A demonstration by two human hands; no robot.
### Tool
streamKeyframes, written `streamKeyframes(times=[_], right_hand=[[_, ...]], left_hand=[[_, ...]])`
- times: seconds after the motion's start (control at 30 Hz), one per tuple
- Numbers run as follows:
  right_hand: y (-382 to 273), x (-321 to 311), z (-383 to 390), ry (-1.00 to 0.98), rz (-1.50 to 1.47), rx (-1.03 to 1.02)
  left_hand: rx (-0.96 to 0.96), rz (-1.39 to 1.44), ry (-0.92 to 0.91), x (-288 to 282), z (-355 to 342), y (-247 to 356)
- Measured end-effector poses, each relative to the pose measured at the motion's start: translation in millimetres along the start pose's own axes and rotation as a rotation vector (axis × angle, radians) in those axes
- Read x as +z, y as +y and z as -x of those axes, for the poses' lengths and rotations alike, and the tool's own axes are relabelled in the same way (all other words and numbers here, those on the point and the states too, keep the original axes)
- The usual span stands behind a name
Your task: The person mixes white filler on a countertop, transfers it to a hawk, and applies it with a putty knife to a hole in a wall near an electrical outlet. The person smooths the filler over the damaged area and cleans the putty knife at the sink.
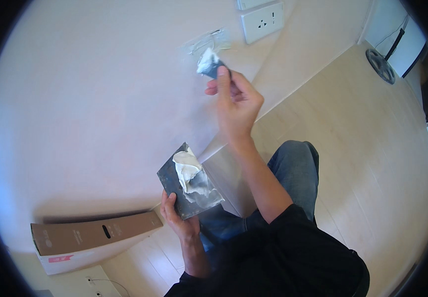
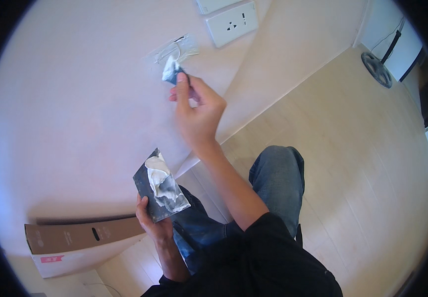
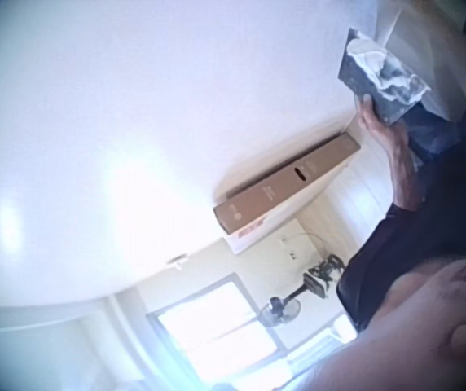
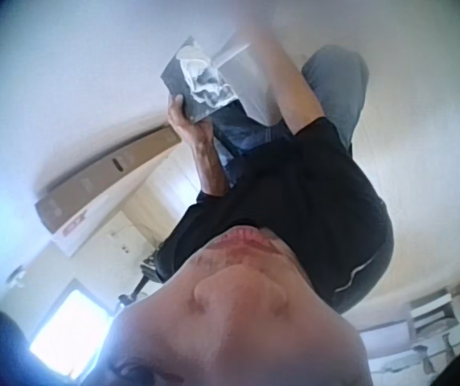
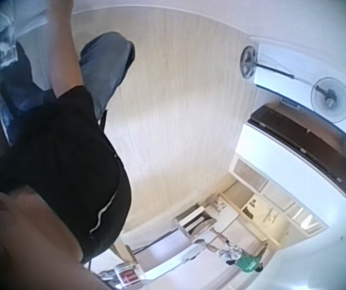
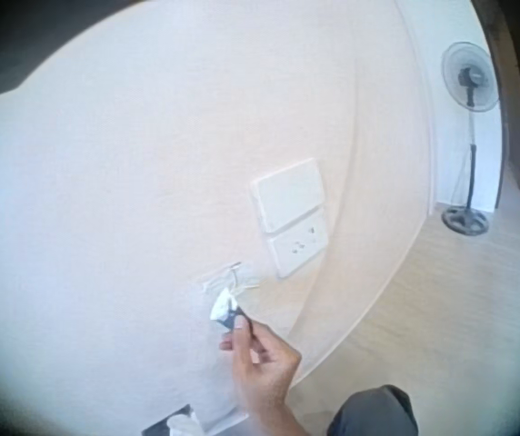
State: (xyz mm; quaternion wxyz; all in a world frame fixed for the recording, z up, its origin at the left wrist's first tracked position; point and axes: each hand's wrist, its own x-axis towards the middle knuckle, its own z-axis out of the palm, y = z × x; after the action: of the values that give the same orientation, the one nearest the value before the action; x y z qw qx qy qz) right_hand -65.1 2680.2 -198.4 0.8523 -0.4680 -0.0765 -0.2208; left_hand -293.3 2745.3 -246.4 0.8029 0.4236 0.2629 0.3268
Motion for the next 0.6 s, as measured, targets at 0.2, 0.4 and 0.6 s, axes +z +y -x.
streamKeyframes(times=[0.2,0.4,0.6], right_hand=[[8.5,-12.3,-30.0,0.064,0.51,-0.629],[23.6,-6.2,-53.6,0.054,0.676,-0.704],[27.4,8.6,-44.5,-0.068,0.718,-0.641]], left_hand=[[-0.016,-0.005,-0.014,-1.6,-1.1,1.7],[0.01,0.008,0.019,4.6,2.1,-1.2],[0.035,0.018,-0.03,5.3,4.2,-4.0]])
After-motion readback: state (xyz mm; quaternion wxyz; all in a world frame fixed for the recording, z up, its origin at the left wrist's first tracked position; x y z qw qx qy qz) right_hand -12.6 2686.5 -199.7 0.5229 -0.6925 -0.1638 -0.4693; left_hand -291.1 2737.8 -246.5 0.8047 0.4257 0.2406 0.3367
